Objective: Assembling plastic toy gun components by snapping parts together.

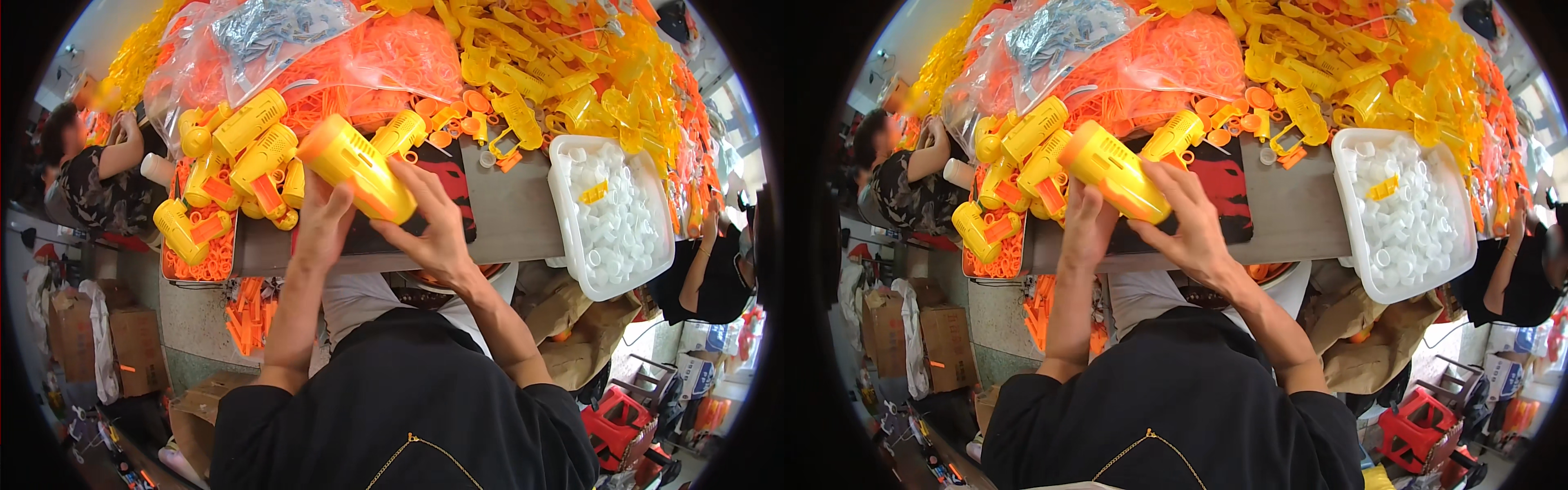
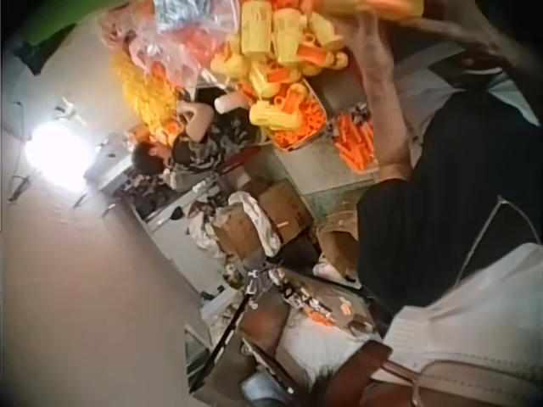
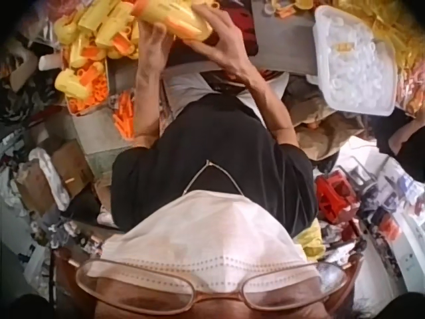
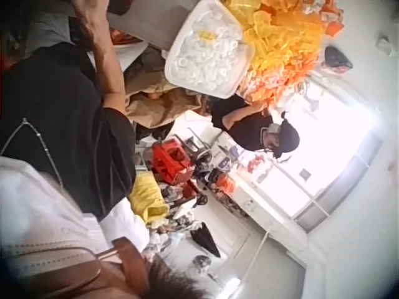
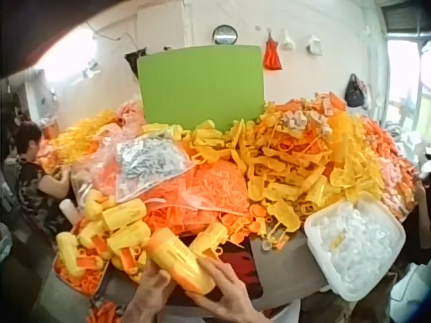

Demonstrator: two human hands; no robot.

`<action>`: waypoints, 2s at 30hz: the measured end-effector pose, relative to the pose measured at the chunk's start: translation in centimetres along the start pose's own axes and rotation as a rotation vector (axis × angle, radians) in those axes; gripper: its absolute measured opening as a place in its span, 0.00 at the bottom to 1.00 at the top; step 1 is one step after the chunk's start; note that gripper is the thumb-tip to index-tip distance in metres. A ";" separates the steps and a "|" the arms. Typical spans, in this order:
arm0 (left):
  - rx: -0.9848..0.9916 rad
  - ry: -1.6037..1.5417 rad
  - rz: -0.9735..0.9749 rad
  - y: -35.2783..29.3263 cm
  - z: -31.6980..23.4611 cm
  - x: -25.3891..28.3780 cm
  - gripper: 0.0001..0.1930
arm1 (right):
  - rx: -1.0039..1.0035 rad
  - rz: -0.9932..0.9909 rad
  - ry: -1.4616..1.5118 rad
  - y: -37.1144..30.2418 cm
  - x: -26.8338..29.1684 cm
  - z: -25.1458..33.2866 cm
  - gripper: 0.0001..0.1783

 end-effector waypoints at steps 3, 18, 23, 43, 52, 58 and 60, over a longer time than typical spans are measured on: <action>-0.257 0.704 0.032 -1.4 -2.5 1.1 0.54 | -0.079 0.027 -0.107 -0.1 1.8 -0.9 0.41; -0.220 0.864 0.189 -1.9 4.1 1.4 0.34 | -0.118 -0.039 -0.989 13.1 13.0 -20.4 0.12; -0.087 0.787 0.174 -1.3 5.0 3.0 0.35 | -0.162 0.241 -1.233 14.4 12.3 -26.0 0.13; -0.052 0.649 0.245 -1.0 5.3 2.5 0.40 | 0.117 0.289 -0.894 6.8 9.1 -18.9 0.30; -0.093 0.759 0.283 -1.7 5.7 0.3 0.38 | -0.066 0.494 -0.358 1.0 0.7 -0.9 0.39; -0.121 0.900 0.273 -1.6 5.4 -0.4 0.37 | 0.002 0.354 -0.397 0.4 0.9 -1.1 0.37; -0.130 0.859 0.303 -2.1 5.4 -0.4 0.38 | 0.039 0.378 -0.413 0.3 1.3 -0.6 0.37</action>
Point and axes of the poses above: each hand's wrist, its own y-axis towards the middle knuckle, its own x-axis out of the back of the hand, z = x × y, the point moved 7 cm from there along y, towards the middle knuckle, and after that the axes turned 7 degrees about y, right-handed, at the moved point
